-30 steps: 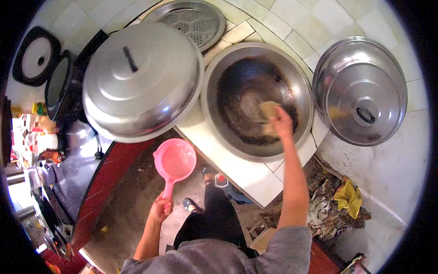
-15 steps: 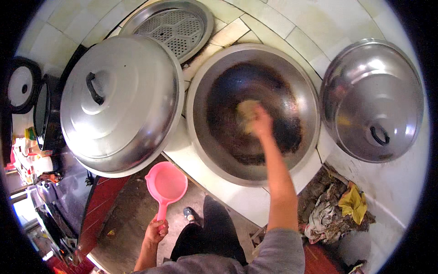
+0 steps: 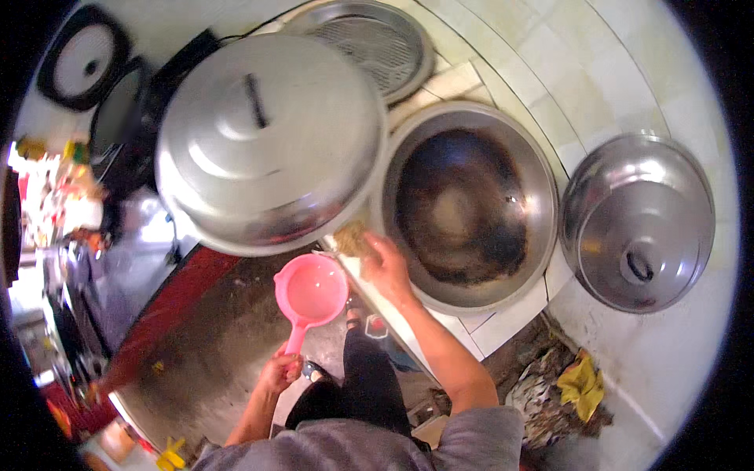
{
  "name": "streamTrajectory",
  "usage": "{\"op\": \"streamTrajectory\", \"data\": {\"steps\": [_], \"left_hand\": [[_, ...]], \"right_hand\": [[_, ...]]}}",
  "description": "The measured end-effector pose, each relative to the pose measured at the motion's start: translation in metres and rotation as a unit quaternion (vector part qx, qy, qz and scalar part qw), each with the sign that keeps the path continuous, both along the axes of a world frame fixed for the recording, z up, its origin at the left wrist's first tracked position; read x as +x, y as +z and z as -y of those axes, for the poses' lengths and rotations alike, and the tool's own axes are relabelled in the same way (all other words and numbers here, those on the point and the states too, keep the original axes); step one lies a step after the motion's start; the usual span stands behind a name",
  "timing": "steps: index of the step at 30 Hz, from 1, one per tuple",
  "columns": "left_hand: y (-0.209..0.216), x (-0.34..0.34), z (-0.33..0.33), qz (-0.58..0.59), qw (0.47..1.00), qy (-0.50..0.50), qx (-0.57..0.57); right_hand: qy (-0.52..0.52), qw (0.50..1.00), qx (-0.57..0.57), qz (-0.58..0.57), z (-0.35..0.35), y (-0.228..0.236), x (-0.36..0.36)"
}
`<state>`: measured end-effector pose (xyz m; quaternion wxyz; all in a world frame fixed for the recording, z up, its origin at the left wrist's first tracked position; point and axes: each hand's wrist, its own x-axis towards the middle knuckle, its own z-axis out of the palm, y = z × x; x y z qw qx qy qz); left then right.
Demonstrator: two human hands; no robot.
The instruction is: The person scrubs a large metal pot with a sponge and water, repeatedly rinsing the sponge at the sink. They then move to a table, pick up a metal bowl containing yellow food pieces, and walk outside to pour the contents into a larger container.
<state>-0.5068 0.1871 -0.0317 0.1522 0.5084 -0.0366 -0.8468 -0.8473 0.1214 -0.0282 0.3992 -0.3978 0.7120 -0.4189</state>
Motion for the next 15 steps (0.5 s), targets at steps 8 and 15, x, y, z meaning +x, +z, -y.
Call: {"op": "streamTrajectory", "data": {"steps": [8,15], "left_hand": [[0.043,0.057,-0.033,-0.109,0.990,0.067,-0.059],[0.058,0.185,-0.119,-0.090,0.970,0.154,-0.167]], "right_hand": [[0.189,0.974,-0.068,-0.102,-0.002,0.067,0.161],[0.340,0.920,-0.113,-0.161,-0.009,0.074,0.339]]}}
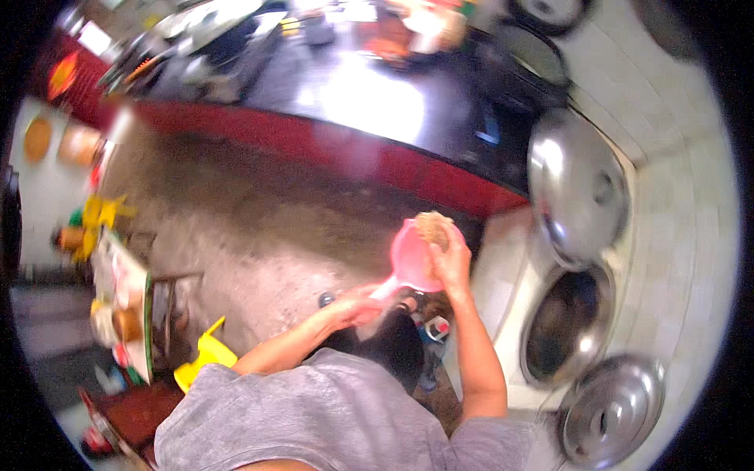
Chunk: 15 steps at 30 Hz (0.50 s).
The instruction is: The person scrubs a large metal pot with a sponge and water, repeatedly rinsing the sponge at the sink. They then move to a table, pick up a metal bowl containing yellow food pieces, and walk outside to pour the contents into a larger container.
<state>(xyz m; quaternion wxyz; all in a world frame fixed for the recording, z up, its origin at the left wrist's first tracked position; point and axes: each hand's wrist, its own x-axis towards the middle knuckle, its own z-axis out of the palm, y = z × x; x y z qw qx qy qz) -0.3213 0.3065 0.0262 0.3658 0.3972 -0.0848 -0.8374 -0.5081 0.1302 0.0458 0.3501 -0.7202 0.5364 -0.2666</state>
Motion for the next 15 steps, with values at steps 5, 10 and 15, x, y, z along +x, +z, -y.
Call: {"op": "streamTrajectory", "data": {"steps": [5,10,15], "left_hand": [[0.044,0.127,-0.055,0.047,0.991,0.119,-0.028],[0.051,0.242,-0.120,0.073,0.954,0.288,-0.035],[0.063,0.335,-0.147,0.037,0.915,0.398,-0.048]], "right_hand": [[0.213,0.973,0.084,0.016,-0.052,0.010,0.198],[0.528,0.835,0.065,-0.142,-0.079,0.045,0.354],[0.529,0.818,-0.149,-0.171,-0.071,0.058,0.500]]}}
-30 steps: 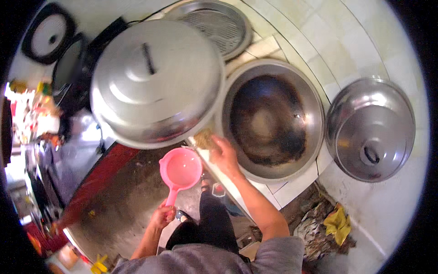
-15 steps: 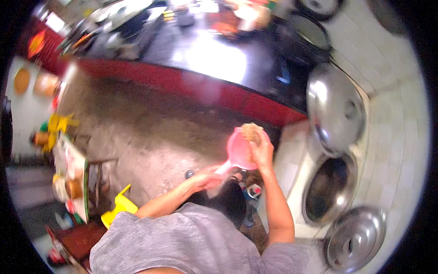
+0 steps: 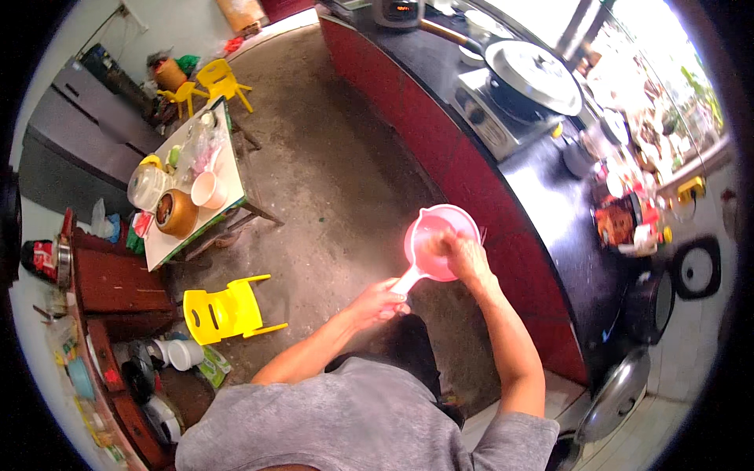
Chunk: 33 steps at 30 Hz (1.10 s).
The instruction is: The person scrubs a large metal pot with a sponge and water, repeatedly rinsing the sponge at the sink. They then move to a table, pick up a metal bowl containing yellow food pieces, and walk outside to pour the contents into a larger container.
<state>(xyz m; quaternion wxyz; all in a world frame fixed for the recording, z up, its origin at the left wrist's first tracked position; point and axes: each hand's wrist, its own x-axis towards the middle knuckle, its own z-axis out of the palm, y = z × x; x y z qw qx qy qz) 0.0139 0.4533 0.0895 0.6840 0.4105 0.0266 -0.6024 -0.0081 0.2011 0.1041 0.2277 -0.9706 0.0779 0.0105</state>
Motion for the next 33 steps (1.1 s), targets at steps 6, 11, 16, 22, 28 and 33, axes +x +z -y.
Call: {"op": "streamTrajectory", "data": {"steps": [6,11,16,22,28,33], "left_hand": [[0.015,0.133,-0.010,-0.005,0.995,0.097,-0.025],[0.039,0.241,-0.047,0.014,0.981,0.189,0.030],[0.021,0.336,-0.073,-0.025,0.965,0.261,0.011],[0.014,0.489,-0.108,-0.061,0.952,0.291,-0.070],[0.001,0.662,-0.131,-0.058,0.953,0.293,-0.058],[0.027,0.816,-0.125,-0.008,0.964,0.262,-0.049]], "right_hand": [[0.065,0.940,0.272,0.197,-0.034,-0.027,0.224],[0.238,0.920,0.270,0.156,-0.094,0.005,0.340],[0.201,0.935,0.194,0.219,-0.128,0.053,0.472],[0.096,0.980,0.066,0.164,-0.120,0.003,0.656],[0.062,0.998,0.020,-0.002,-0.143,0.016,0.784],[0.033,0.985,0.163,0.047,-0.161,0.065,0.889]]}}
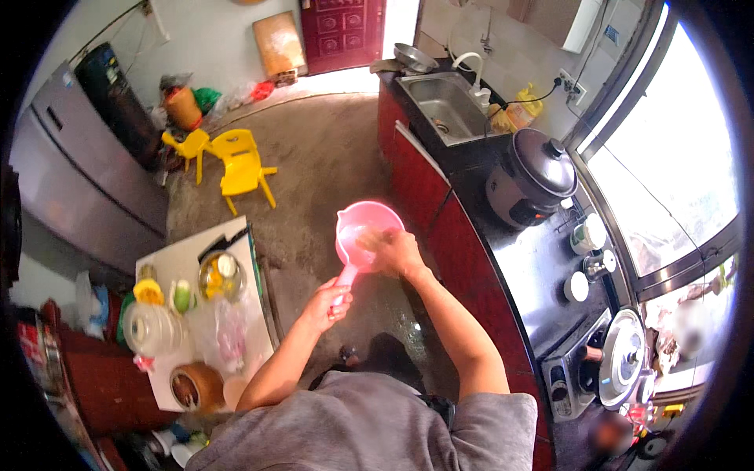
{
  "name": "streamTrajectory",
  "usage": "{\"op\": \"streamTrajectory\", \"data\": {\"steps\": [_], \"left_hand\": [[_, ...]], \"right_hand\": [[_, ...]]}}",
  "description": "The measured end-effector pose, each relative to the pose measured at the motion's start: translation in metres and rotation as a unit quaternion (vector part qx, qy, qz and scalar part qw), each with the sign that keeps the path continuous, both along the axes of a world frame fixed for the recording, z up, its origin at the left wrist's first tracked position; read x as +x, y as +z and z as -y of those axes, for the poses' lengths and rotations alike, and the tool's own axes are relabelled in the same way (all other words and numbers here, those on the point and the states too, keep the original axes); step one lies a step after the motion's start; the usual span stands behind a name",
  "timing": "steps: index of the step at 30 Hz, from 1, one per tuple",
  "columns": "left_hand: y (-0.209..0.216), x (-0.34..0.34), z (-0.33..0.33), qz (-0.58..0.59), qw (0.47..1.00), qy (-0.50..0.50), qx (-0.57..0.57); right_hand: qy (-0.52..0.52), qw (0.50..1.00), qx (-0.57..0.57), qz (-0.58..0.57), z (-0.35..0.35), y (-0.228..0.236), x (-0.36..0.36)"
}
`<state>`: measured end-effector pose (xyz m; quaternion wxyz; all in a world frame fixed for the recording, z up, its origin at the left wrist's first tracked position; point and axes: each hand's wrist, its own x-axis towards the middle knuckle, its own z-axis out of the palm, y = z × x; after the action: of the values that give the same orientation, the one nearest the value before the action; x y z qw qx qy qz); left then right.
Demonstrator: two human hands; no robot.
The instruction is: The person scrubs a large metal pot with a sponge and water, repeatedly rinsing the sponge at the sink. They then move to a table, pick up a metal bowl containing yellow food pieces, and walk outside to pour the contents into a larger container.
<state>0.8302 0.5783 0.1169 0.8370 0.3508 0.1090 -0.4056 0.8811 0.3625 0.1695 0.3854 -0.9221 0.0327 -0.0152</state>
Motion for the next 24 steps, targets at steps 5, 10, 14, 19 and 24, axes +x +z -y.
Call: {"op": "streamTrajectory", "data": {"steps": [5,10,14,19,24], "left_hand": [[0.027,0.158,0.026,0.054,0.998,-0.009,0.035],[0.062,0.316,0.087,0.159,0.978,-0.055,0.121],[0.079,0.428,0.156,0.246,0.937,-0.120,0.215],[0.047,0.546,0.237,0.499,0.780,-0.132,0.353],[0.044,0.606,0.304,0.637,0.555,-0.212,0.491]], "right_hand": [[-0.138,0.963,0.229,0.029,0.058,-0.038,0.134],[-0.271,0.818,0.494,0.117,0.119,-0.044,0.257],[-0.398,0.785,0.439,0.182,0.176,-0.066,0.321],[-0.487,0.751,0.403,0.192,0.219,-0.051,0.365],[-0.526,0.745,0.335,0.235,0.260,-0.049,0.391]]}}
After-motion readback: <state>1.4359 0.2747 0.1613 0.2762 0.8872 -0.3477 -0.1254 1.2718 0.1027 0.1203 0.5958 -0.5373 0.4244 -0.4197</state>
